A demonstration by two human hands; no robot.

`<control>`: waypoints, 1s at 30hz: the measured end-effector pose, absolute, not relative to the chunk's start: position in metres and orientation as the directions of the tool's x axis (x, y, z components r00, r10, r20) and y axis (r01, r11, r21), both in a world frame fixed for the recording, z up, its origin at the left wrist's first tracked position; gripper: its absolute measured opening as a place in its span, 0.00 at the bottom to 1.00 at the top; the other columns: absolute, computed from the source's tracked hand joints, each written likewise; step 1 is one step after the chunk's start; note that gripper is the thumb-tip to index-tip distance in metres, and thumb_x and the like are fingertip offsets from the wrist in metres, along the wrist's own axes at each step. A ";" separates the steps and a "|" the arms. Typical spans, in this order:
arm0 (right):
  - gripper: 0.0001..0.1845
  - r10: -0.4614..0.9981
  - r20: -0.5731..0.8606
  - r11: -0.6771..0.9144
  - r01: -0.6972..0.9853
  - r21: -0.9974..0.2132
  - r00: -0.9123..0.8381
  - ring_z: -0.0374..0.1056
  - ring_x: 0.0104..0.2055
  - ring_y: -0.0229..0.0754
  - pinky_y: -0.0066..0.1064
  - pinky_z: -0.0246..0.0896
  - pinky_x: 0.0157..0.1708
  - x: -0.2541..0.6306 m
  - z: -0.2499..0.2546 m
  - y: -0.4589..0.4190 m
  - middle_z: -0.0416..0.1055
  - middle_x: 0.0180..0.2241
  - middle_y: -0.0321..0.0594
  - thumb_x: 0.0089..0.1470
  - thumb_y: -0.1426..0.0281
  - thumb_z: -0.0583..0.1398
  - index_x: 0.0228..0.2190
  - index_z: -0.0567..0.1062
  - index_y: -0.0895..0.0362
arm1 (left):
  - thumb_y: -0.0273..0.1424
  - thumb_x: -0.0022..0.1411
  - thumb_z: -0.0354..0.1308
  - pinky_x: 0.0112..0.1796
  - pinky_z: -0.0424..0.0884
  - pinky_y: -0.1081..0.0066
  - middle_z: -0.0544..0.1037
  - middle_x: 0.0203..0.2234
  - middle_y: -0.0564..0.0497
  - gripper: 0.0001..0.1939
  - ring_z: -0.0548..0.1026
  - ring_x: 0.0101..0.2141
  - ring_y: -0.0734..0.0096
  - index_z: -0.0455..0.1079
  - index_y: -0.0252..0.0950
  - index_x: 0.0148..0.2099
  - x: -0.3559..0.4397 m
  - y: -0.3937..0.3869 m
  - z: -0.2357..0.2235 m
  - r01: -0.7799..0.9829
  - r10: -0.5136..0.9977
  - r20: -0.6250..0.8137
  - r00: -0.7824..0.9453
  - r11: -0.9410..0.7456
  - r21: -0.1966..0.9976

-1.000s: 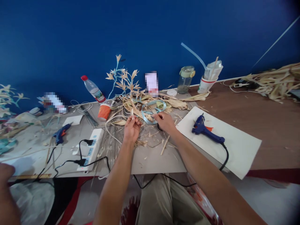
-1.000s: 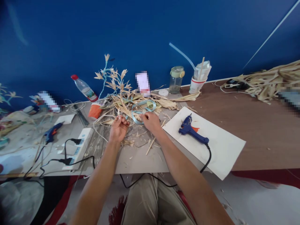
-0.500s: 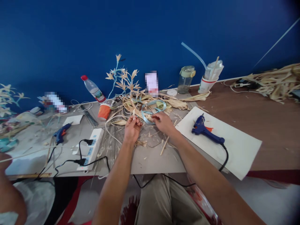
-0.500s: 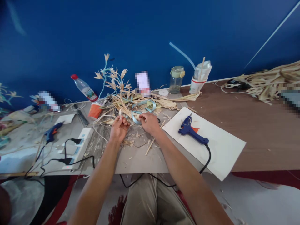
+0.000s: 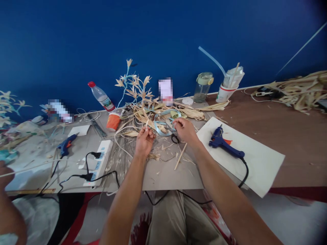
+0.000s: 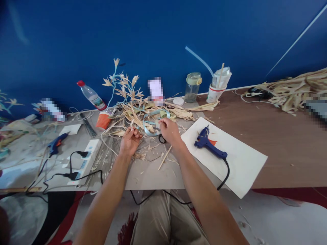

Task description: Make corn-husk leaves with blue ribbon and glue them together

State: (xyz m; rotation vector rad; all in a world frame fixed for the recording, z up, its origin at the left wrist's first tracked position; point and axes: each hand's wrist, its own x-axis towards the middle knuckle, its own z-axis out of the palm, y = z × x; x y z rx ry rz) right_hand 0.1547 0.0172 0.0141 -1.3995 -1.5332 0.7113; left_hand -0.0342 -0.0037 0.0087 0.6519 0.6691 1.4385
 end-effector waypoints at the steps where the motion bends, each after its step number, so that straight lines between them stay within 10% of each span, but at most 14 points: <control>1: 0.11 0.957 0.269 0.195 0.439 -0.877 0.111 0.63 0.27 0.38 0.30 0.57 0.32 0.155 0.013 0.018 0.70 0.26 0.37 0.50 0.68 0.53 0.33 0.74 0.57 | 0.27 0.56 0.58 0.29 0.63 0.74 0.61 0.20 0.57 0.04 0.62 0.22 0.80 0.64 0.36 0.32 -0.034 -0.003 0.008 -0.657 0.999 -0.027 0.021 0.034 0.753; 7: 0.14 0.919 0.341 0.195 0.526 -0.828 0.197 0.64 0.32 0.41 0.33 0.59 0.38 0.158 0.003 0.025 0.71 0.32 0.43 0.50 0.65 0.55 0.37 0.74 0.59 | 0.25 0.54 0.58 0.28 0.62 0.74 0.61 0.20 0.57 0.05 0.61 0.21 0.81 0.64 0.36 0.31 -0.034 -0.001 0.005 -0.669 0.999 -0.036 0.028 0.045 0.742; 16: 0.13 0.865 0.339 0.501 0.603 -0.621 -0.370 0.64 0.42 0.45 0.38 0.54 0.48 0.132 0.002 0.011 0.73 0.37 0.44 0.50 0.73 0.55 0.36 0.77 0.57 | 0.25 0.52 0.58 0.27 0.60 0.75 0.58 0.17 0.58 0.04 0.59 0.20 0.82 0.66 0.35 0.31 -0.043 0.001 0.011 -0.661 0.999 -0.008 -0.048 -0.026 0.750; 30: 0.15 0.744 0.298 0.668 0.679 -0.306 -0.597 0.37 0.64 0.58 0.53 0.37 0.56 0.111 0.001 0.001 0.58 0.60 0.32 0.54 0.70 0.53 0.40 0.77 0.49 | 0.27 0.51 0.61 0.29 0.64 0.75 0.65 0.21 0.56 0.05 0.63 0.22 0.81 0.67 0.35 0.30 -0.044 0.001 0.009 -0.583 0.991 0.036 -0.125 -0.103 0.806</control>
